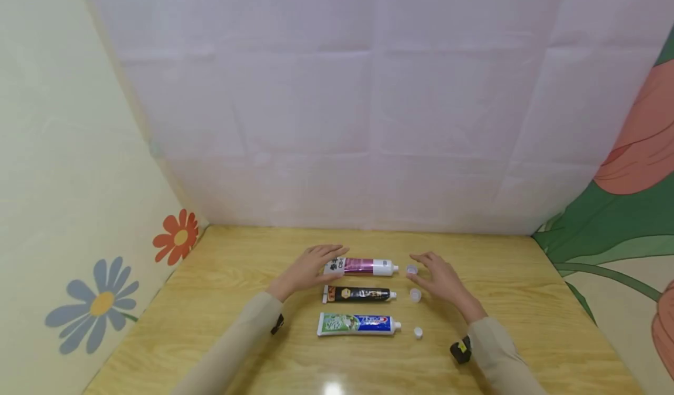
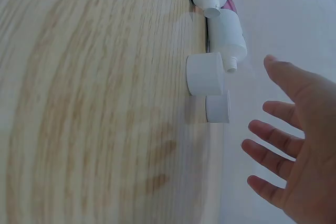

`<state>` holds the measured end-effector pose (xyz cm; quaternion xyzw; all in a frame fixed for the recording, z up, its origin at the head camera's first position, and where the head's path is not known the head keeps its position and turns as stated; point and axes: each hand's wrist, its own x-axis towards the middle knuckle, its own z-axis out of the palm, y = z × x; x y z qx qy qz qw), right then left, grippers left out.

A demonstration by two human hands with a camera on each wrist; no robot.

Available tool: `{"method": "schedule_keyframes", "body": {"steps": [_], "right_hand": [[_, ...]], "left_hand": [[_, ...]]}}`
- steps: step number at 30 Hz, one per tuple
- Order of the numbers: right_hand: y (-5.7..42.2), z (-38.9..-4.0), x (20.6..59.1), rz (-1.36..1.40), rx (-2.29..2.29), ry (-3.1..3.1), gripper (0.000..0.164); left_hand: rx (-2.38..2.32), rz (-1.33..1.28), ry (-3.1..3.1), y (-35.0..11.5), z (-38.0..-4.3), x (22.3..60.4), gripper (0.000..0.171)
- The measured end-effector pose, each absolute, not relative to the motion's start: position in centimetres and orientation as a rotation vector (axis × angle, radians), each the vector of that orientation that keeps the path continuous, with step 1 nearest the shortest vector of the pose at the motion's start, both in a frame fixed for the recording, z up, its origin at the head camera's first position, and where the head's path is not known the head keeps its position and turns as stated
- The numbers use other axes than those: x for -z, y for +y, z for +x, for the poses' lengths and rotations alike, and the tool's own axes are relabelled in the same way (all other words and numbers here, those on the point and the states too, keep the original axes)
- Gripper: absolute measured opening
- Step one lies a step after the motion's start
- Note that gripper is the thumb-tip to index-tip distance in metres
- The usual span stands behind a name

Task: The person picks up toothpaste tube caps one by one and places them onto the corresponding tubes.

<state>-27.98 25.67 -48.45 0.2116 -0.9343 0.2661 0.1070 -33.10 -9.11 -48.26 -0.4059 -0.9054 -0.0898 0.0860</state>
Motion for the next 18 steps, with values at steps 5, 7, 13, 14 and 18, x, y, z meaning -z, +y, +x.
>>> {"method": "schedule_keyframes", "body": {"steps": [5,7,13,14,18], "right_hand": [[25.81,-28.2,48.76,0.568,-0.783,-2.787,0.055],[25.82,-28.21,48.83,0.559,-0.786,-2.793,0.055],[25.71,-28.39,49.24,0.578,-0.79,-2.756,0.054],[25.7,-28.48,49.31,0.583,-0.791,-2.746,0.054],[25.73,-28.88,49.43,0.563,-0.809,-2.746,0.051]], "left_hand": [[0.314,-1.205,-2.712,-9.0,-33.38,48.56,0.066],[0.329,-1.199,-2.728,-8.95,-33.48,48.63,0.066],[0.323,-1.168,-2.781,-8.81,-33.67,48.93,0.065],[0.321,-1.164,-2.789,-8.78,-33.71,48.96,0.066],[0.326,-1.147,-2.833,-8.6,-33.89,48.96,0.066]]}}
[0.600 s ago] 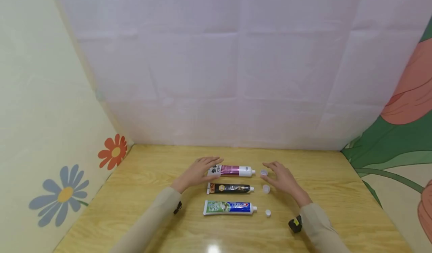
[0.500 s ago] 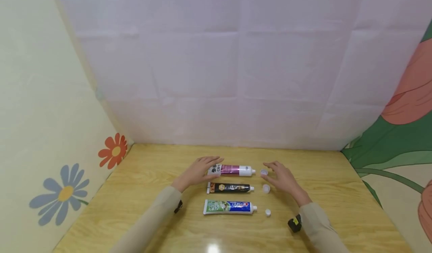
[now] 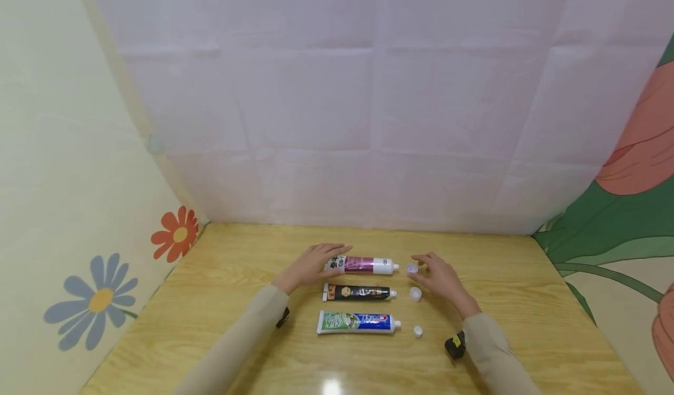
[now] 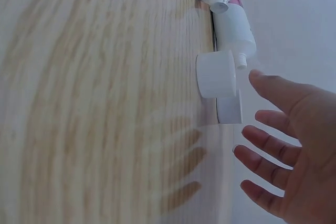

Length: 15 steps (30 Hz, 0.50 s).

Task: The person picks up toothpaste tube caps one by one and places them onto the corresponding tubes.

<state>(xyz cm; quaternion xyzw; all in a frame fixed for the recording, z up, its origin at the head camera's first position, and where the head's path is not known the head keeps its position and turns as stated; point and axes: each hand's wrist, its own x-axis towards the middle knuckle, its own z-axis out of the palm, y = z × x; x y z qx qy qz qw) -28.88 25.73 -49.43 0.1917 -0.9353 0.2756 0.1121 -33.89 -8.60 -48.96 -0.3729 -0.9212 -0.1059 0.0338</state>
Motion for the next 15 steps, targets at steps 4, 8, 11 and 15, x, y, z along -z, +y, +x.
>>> {"method": "schedule_keyframes", "body": {"steps": [4,8,11,15], "right_hand": [[25.77,-29.31,49.4,0.504,-0.83,-2.804,0.051],[25.77,-29.47,49.28,0.482,-0.849,-2.838,0.051],[25.73,-29.43,49.15,0.468,-0.89,-2.849,0.051],[25.82,-29.53,49.19,0.452,-0.921,-2.865,0.051]], "left_hand": [[0.324,-1.133,-2.875,-8.54,-34.08,48.98,0.066],[0.299,-1.131,-2.903,-8.47,-34.26,49.15,0.065],[0.295,-1.129,-2.927,-8.4,-34.35,49.22,0.064],[0.292,-1.129,-2.943,-8.28,-34.4,49.24,0.064]]}}
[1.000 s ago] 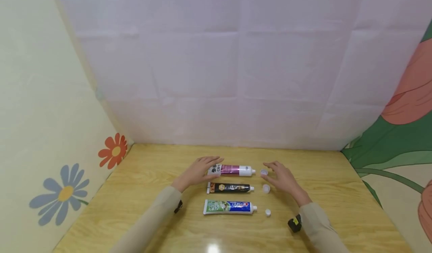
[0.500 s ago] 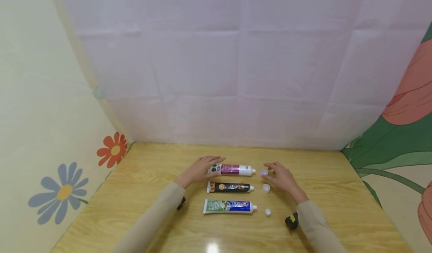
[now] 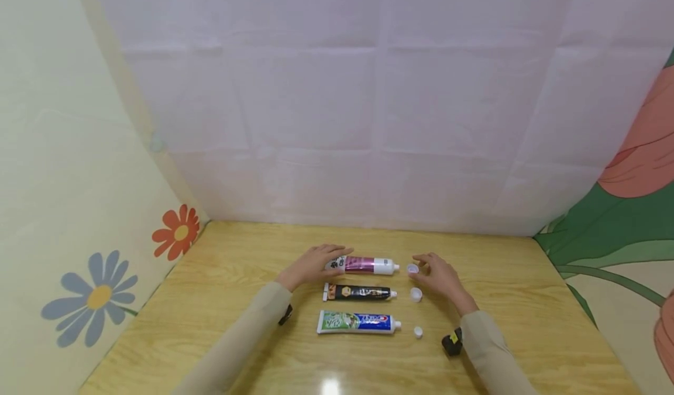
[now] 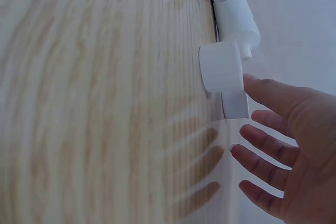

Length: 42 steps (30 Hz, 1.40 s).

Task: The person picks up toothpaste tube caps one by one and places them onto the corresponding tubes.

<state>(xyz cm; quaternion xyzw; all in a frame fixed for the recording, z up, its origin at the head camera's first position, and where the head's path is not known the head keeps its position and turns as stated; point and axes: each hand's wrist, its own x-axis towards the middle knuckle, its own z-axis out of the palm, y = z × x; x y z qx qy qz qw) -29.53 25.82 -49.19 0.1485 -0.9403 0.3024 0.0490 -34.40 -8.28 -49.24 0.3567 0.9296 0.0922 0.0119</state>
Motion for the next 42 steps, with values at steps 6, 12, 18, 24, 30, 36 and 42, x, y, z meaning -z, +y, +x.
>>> {"method": "schedule_keyframes", "body": {"steps": [6,12,18,24,30,36,42], "right_hand": [[26.1,-29.9,49.6,0.458,-0.919,-2.893,0.051],[26.1,-30.2,49.9,0.459,-0.933,-2.917,0.052],[25.8,-30.3,49.9,0.457,-0.931,-2.915,0.05],[25.6,-30.7,50.2,0.447,-0.933,-2.903,0.047],[25.6,-30.8,50.5,0.455,-0.91,-2.886,0.039],[26.0,-30.9,50.4,0.425,-0.904,-2.886,0.033],[26.2,-30.9,50.2,0.433,-0.968,-2.904,0.034]], "left_hand": [[-0.297,1.127,2.856,-8.0,-34.6,49.3,0.062],[-0.309,1.143,2.828,-7.9,-34.6,49.2,0.06],[-0.282,1.162,2.821,-7.8,-34.6,49.4,0.058],[-0.276,1.118,2.811,-7.7,-34.7,49.5,0.054],[-0.302,1.106,2.797,-7.6,-34.8,49.6,0.053],[-0.304,1.172,2.793,-7.0,-35.0,49.7,0.051],[-0.296,1.126,2.786,-6.7,-34.9,49.6,0.051]]}}
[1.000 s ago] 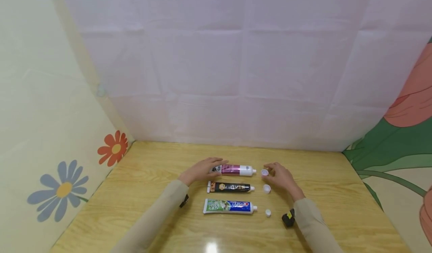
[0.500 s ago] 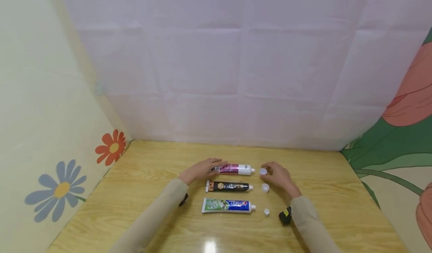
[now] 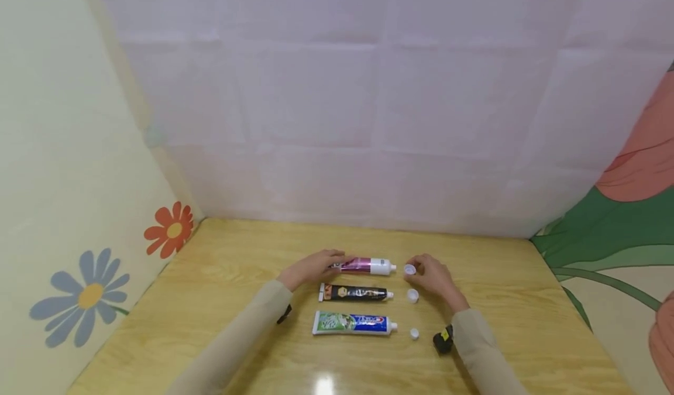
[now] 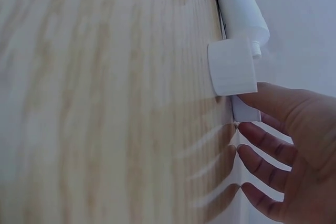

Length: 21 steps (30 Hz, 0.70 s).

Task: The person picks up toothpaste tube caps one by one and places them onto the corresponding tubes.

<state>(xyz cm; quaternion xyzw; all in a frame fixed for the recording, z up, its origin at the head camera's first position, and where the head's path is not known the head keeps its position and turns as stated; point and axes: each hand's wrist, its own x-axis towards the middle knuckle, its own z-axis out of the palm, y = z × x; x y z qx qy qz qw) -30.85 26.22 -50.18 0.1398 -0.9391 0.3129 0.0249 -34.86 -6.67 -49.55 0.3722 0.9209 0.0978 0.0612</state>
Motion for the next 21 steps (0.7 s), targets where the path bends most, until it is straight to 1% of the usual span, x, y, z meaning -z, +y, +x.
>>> {"method": "schedule_keyframes", "body": {"steps": [4,13,21], "right_hand": [[25.67,-30.76,49.99,0.426,-0.995,-2.92,0.034],[25.6,-31.23,49.65,0.422,-1.059,-2.897,0.029],[25.63,-31.09,49.81,0.428,-1.094,-2.885,0.031]], "left_hand": [[-0.303,1.085,2.784,-7.02,-34.61,49.55,0.051],[-0.348,1.125,2.782,-7.05,-34.87,49.32,0.05],[-0.364,1.101,2.758,-7.01,-34.57,49.25,0.05]]}}
